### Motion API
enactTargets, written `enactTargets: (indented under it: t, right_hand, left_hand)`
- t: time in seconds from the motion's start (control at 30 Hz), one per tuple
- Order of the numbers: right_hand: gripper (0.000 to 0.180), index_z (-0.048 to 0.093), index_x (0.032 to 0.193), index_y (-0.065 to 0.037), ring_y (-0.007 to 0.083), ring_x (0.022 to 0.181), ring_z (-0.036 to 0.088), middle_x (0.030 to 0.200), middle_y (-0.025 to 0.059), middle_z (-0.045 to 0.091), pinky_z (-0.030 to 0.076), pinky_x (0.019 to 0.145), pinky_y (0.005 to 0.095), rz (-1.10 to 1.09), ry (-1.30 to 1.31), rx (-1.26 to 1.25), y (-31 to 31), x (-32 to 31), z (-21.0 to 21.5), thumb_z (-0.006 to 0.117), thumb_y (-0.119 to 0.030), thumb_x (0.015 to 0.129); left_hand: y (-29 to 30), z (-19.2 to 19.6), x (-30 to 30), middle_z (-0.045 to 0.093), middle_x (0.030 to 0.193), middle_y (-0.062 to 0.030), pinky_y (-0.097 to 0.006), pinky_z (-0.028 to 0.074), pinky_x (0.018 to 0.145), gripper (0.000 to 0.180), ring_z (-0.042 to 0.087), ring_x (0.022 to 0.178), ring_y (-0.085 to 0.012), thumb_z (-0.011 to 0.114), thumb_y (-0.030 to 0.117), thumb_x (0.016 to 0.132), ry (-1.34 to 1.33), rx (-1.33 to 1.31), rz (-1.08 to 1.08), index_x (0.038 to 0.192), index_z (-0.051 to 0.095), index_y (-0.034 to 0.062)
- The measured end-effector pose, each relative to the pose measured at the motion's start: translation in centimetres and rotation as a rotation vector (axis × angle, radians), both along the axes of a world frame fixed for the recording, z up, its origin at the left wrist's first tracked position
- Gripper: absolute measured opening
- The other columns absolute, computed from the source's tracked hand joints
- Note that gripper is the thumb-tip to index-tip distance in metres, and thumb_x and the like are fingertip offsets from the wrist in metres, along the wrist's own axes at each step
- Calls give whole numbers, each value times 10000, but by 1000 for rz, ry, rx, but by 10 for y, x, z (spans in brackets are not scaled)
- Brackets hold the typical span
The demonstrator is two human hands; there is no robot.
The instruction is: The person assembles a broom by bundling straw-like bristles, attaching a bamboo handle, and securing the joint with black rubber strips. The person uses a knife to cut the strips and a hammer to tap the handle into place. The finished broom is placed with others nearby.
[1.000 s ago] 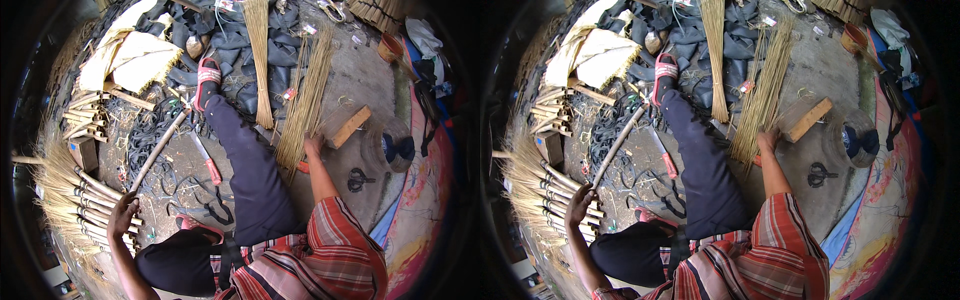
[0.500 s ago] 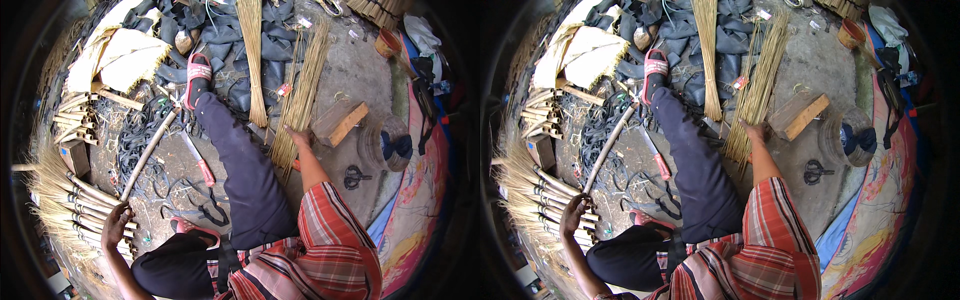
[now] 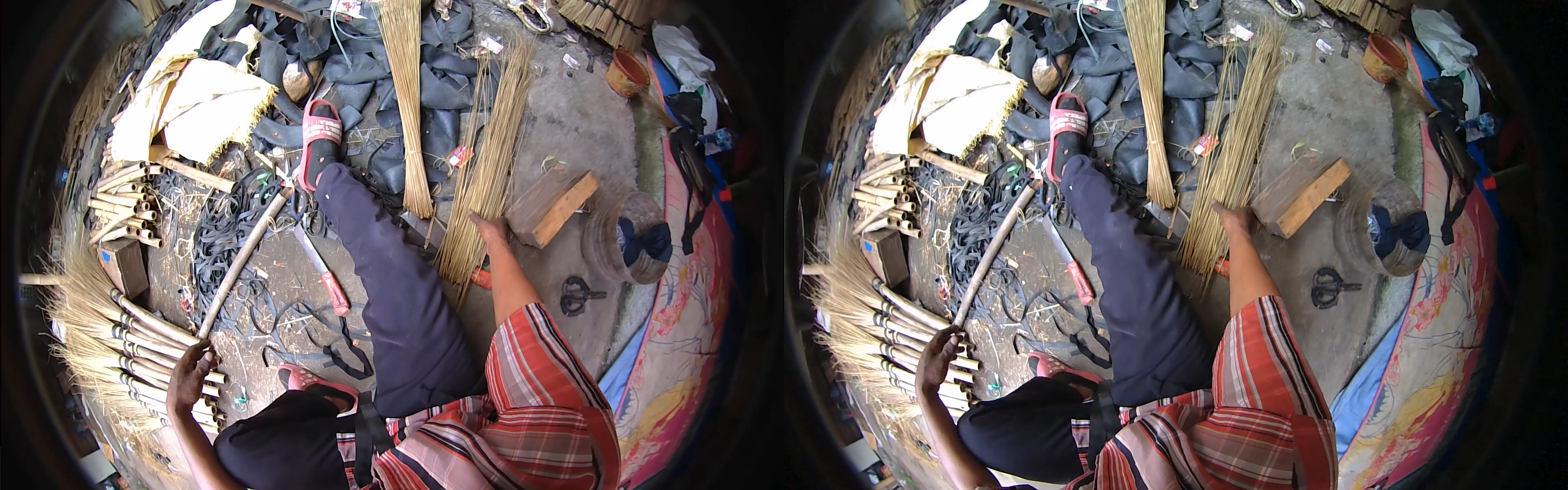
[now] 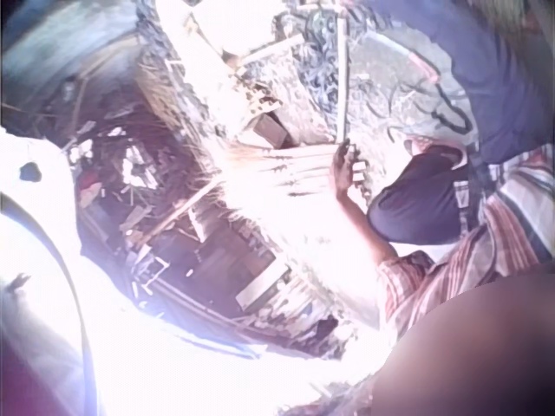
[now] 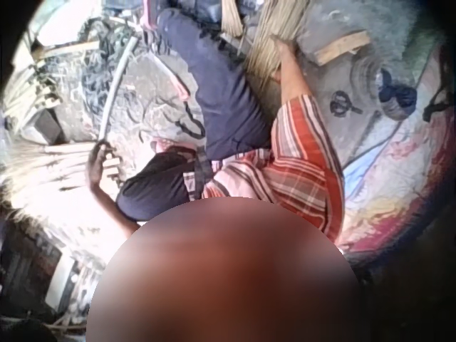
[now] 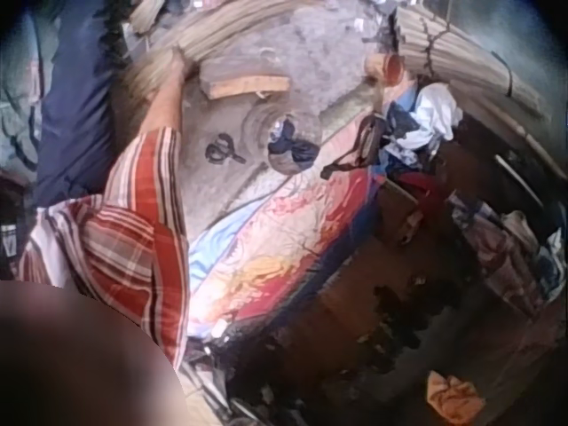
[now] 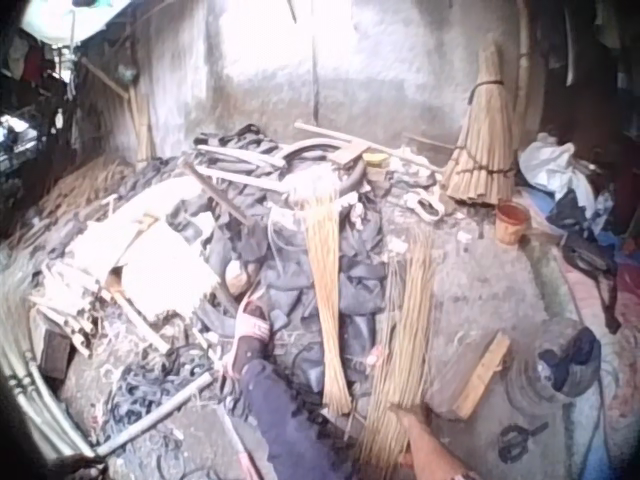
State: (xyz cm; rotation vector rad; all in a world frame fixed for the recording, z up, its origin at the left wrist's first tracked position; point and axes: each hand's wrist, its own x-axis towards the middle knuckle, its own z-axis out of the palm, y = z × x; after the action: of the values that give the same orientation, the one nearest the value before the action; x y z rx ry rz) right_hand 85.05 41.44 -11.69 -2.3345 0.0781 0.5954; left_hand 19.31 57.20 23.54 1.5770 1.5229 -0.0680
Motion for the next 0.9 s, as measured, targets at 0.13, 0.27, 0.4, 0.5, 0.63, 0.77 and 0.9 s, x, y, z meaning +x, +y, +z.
enactTargets:
  t: [0.13,0.27,0.4,0.5,0.63,0.77,0.9]
  right_hand:
    - [774,583,1381,74,343,1261,644,1341,226,677,491,1073,424,65,145,258,-5,7,-10,904,-328,803]
    - [550,661,1307,31,308,1136,701,1235,174,738,529,989,415,22,183,331,-6,16,-29,846,-220,853]
    - [468,678,1270,24,311,1051,721,1175,165,750,555,926,423,-38,149,389,-5,12,-38,807,-171,865]
    - [403,675,1225,27,317,978,724,1092,160,748,570,863,431,-112,57,447,-5,8,-33,777,-152,878]
    - [332,662,1167,29,313,897,712,997,143,729,570,814,434,-75,169,520,-4,13,-20,743,-150,899]
    - [472,616,1251,57,370,1060,712,1142,212,736,538,925,447,-96,73,471,-2,18,-5,753,-199,878]
    - [406,640,1195,52,414,1057,714,1095,256,740,538,919,456,126,-244,374,-11,11,19,723,-181,874]
  left_hand:
    - [1,-1,0,698,1278,-170,-367,528,1001,653,684,1136,-224,665,431,1032,18,-3,5,1459,547,-49]
    - [1,-1,1,702,1250,-171,-373,534,994,699,697,1128,-230,678,469,1020,21,-2,-12,1463,537,-52]
    - [0,0,3,701,1247,-174,-375,533,996,729,707,1123,-240,683,491,1012,25,-5,-16,1467,528,-57]
    - [0,1,4,706,1237,-169,-373,534,992,707,709,1101,-236,683,479,1015,7,6,-12,1457,540,-54]
    - [-2,2,5,710,1212,-157,-370,536,982,690,710,1074,-227,681,474,1018,31,17,-26,1437,559,-60]
    - [-3,4,7,710,1185,-150,-364,538,966,672,709,1059,-220,680,455,1022,-1,30,-18,1426,564,-70]
    - [-3,5,6,711,1176,-148,-361,539,952,671,704,1030,-210,687,448,1019,0,48,-26,1433,560,-64]
